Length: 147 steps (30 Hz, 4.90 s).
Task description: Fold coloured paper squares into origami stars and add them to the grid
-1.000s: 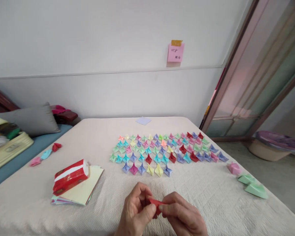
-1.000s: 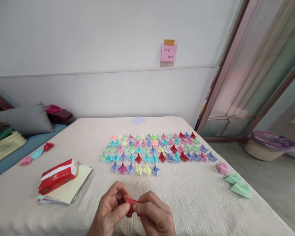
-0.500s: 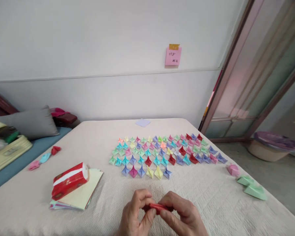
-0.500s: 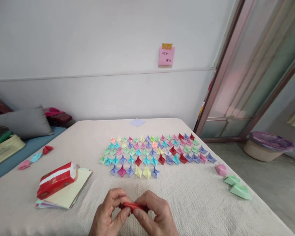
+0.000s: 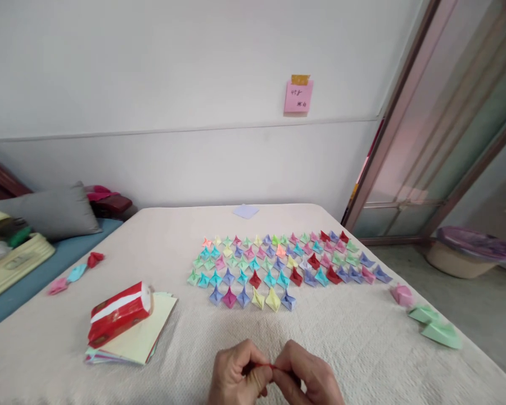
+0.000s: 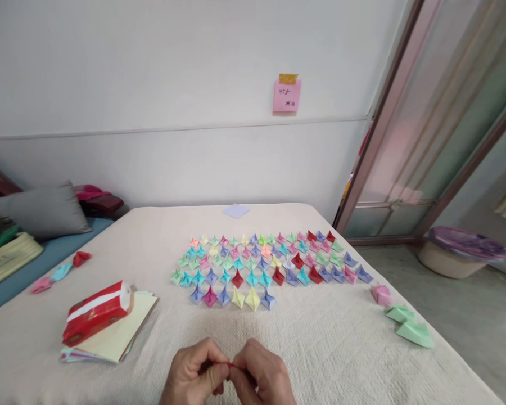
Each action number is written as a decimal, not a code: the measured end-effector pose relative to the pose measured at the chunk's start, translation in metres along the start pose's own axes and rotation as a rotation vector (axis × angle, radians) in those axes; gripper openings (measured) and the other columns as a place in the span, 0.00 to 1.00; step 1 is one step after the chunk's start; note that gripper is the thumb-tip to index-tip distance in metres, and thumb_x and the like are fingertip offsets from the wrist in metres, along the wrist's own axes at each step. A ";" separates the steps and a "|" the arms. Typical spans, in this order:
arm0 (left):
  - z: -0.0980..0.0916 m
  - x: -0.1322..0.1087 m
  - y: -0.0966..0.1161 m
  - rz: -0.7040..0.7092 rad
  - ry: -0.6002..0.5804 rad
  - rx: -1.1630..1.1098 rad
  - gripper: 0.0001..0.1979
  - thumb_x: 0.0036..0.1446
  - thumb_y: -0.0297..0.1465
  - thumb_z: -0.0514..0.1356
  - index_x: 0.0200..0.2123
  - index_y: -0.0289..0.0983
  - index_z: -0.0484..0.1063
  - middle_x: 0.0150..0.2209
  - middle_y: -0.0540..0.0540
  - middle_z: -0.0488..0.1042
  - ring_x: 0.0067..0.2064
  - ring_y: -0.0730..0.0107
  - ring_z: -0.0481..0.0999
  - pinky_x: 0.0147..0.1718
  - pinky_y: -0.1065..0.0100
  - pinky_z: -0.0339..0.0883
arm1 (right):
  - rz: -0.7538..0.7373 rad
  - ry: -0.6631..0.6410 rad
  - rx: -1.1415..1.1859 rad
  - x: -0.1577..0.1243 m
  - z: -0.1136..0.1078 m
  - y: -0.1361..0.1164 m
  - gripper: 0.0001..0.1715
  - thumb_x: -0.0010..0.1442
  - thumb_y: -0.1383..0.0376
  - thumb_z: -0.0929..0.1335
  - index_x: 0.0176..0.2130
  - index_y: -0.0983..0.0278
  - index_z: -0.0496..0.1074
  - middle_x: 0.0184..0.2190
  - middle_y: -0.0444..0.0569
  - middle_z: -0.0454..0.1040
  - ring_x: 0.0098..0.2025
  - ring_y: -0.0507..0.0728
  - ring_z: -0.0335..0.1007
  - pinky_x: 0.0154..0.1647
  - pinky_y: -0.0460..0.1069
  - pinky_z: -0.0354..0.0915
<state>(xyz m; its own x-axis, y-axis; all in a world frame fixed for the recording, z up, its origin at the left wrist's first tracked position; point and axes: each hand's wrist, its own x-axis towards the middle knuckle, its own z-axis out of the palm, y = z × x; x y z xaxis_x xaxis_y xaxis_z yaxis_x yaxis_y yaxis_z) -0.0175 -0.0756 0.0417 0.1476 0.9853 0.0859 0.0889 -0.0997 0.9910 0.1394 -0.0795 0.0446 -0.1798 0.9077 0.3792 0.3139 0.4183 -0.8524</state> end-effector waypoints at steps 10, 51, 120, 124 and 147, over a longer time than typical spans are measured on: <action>0.006 0.011 -0.007 -0.168 -0.048 -0.246 0.16 0.45 0.42 0.66 0.24 0.33 0.72 0.18 0.51 0.68 0.19 0.75 0.65 0.20 0.73 0.59 | 0.493 -0.044 0.483 0.006 0.006 0.021 0.25 0.50 0.47 0.71 0.20 0.64 0.67 0.15 0.39 0.60 0.17 0.49 0.54 0.20 0.45 0.51; 0.008 0.020 -0.014 -0.129 0.110 -0.249 0.09 0.49 0.28 0.62 0.35 0.35 0.66 0.27 0.48 0.76 0.27 0.72 0.72 0.27 0.71 0.64 | 0.157 0.212 0.171 0.003 0.015 0.024 0.06 0.57 0.65 0.67 0.37 0.60 0.71 0.26 0.44 0.70 0.25 0.53 0.66 0.28 0.46 0.63; 0.007 0.017 -0.011 -0.140 0.102 -0.145 0.12 0.47 0.23 0.58 0.38 0.36 0.66 0.29 0.46 0.76 0.31 0.64 0.77 0.34 0.65 0.70 | 0.230 0.200 0.121 0.003 0.018 0.021 0.11 0.54 0.59 0.68 0.38 0.60 0.70 0.27 0.47 0.76 0.26 0.57 0.73 0.30 0.49 0.67; 0.007 0.016 -0.010 -0.151 0.089 -0.182 0.12 0.48 0.23 0.55 0.39 0.36 0.65 0.27 0.47 0.76 0.30 0.65 0.77 0.32 0.66 0.68 | 0.285 0.177 0.192 0.004 0.018 0.026 0.09 0.54 0.62 0.67 0.38 0.61 0.69 0.26 0.47 0.77 0.26 0.57 0.74 0.28 0.47 0.65; 0.006 0.023 -0.019 -0.275 0.115 -0.090 0.13 0.41 0.24 0.55 0.35 0.37 0.63 0.22 0.52 0.72 0.23 0.71 0.70 0.23 0.71 0.61 | 0.329 -0.026 0.078 0.005 0.015 0.038 0.17 0.49 0.70 0.61 0.41 0.61 0.65 0.26 0.45 0.78 0.24 0.54 0.72 0.26 0.46 0.62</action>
<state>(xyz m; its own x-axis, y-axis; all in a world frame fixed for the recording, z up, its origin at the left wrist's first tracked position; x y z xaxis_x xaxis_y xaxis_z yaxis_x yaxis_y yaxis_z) -0.0101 -0.0514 0.0240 0.0175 0.9834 -0.1804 0.0213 0.1800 0.9834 0.1361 -0.0591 0.0085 -0.1047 0.9920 0.0708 0.2872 0.0983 -0.9528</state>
